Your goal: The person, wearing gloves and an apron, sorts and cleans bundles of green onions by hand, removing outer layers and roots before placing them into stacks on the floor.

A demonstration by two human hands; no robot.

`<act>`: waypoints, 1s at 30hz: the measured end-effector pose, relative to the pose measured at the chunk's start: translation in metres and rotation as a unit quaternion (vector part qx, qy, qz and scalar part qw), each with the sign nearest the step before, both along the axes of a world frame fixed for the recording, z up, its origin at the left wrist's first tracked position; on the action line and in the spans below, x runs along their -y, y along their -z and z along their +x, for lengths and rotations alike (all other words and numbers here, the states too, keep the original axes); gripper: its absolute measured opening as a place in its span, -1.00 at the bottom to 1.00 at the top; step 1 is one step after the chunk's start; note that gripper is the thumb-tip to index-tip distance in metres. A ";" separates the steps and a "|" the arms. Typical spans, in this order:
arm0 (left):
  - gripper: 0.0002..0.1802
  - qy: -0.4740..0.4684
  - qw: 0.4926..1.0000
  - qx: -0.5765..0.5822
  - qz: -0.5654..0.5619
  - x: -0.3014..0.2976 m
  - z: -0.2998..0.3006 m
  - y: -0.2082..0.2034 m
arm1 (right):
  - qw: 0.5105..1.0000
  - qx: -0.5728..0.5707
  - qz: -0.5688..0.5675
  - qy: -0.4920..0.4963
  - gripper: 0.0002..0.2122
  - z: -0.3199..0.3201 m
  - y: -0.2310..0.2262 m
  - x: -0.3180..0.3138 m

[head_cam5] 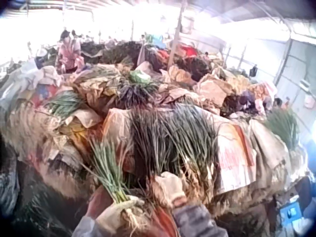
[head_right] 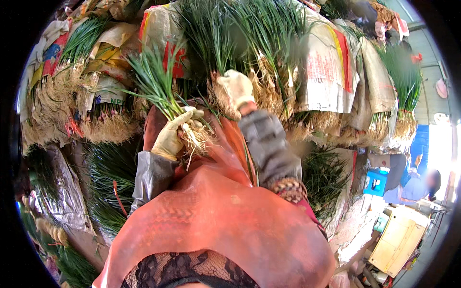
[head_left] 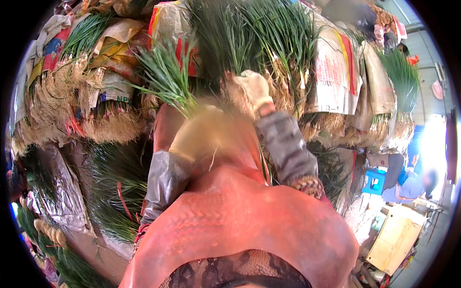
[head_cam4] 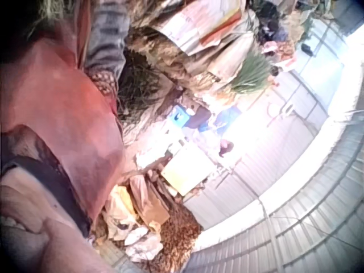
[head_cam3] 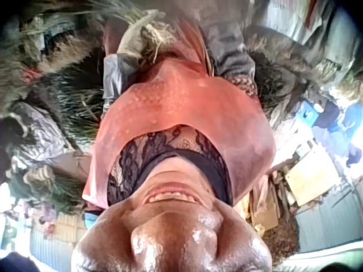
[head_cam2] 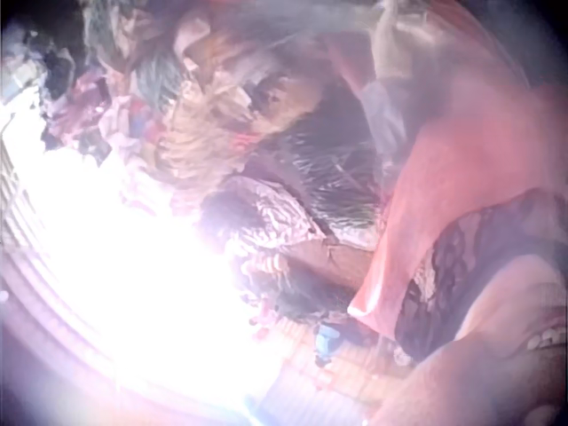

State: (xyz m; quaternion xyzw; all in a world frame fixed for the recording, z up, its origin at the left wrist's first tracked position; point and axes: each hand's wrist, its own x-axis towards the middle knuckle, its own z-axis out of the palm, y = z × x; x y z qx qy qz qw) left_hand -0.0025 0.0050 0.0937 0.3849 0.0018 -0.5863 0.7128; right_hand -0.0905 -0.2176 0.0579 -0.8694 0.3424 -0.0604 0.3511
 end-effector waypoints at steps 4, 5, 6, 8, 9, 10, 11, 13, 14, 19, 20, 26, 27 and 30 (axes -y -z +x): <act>-0.76 0.059 0.918 0.365 -0.143 -0.003 -0.012 -0.011 | 0.894 0.319 0.313 -0.033 -0.83 -0.012 -0.025 -0.061; -0.78 0.080 0.950 0.285 -0.100 -0.001 -0.020 -0.007 | 0.891 0.318 0.325 -0.004 -0.82 -0.015 -0.020 -0.069; -0.80 0.091 0.976 0.192 -0.041 0.000 -0.025 0.004 | 0.886 0.317 0.338 0.021 -0.82 -0.017 -0.014 -0.077; -0.85 0.099 0.988 0.053 0.108 -0.003 -0.034 0.030 | 0.958 0.278 0.002 -0.066 -0.82 -0.026 -0.001 -0.083; -0.85 0.094 0.988 0.055 0.110 -0.005 -0.043 0.034 | 0.946 0.280 0.165 -0.024 -0.83 -0.027 -0.008 -0.090; -0.85 -0.003 0.990 0.047 0.129 -0.006 -0.052 0.038 | 0.905 0.284 0.315 0.042 -0.83 -0.027 -0.014 -0.097; -0.83 0.007 0.994 -0.028 0.108 -0.008 -0.046 0.018 | 0.863 0.342 0.372 0.017 -0.83 -0.032 -0.019 -0.095; -0.81 0.018 0.990 -0.104 0.092 -0.011 -0.039 0.002 | 0.934 0.319 0.098 -0.127 -0.84 -0.038 -0.022 -0.087; -0.81 0.036 0.990 -0.110 0.083 -0.012 -0.037 0.006 | 0.935 0.291 0.193 -0.062 -0.86 -0.037 -0.023 -0.087; -0.84 0.009 0.992 -0.118 0.032 -0.012 -0.044 0.014 | 0.971 0.162 -0.150 0.091 -0.74 -0.032 -0.013 -0.097; -0.84 -0.001 0.993 -0.112 0.030 -0.010 -0.047 0.018 | 0.949 0.166 -0.267 0.039 -0.73 -0.035 -0.007 -0.096; -0.80 0.071 0.991 -0.111 0.019 -0.003 -0.044 0.012 | 0.868 0.207 -0.416 0.174 -0.80 -0.036 0.038 -0.061; -0.78 0.081 0.987 -0.139 -0.004 -0.003 -0.045 -0.035 | 0.869 0.204 -0.416 0.174 -0.80 -0.049 0.037 -0.046; -0.72 0.072 0.988 -0.128 -0.043 -0.012 -0.042 -0.029 | 0.850 0.284 0.354 0.267 -0.77 -0.075 0.008 -0.028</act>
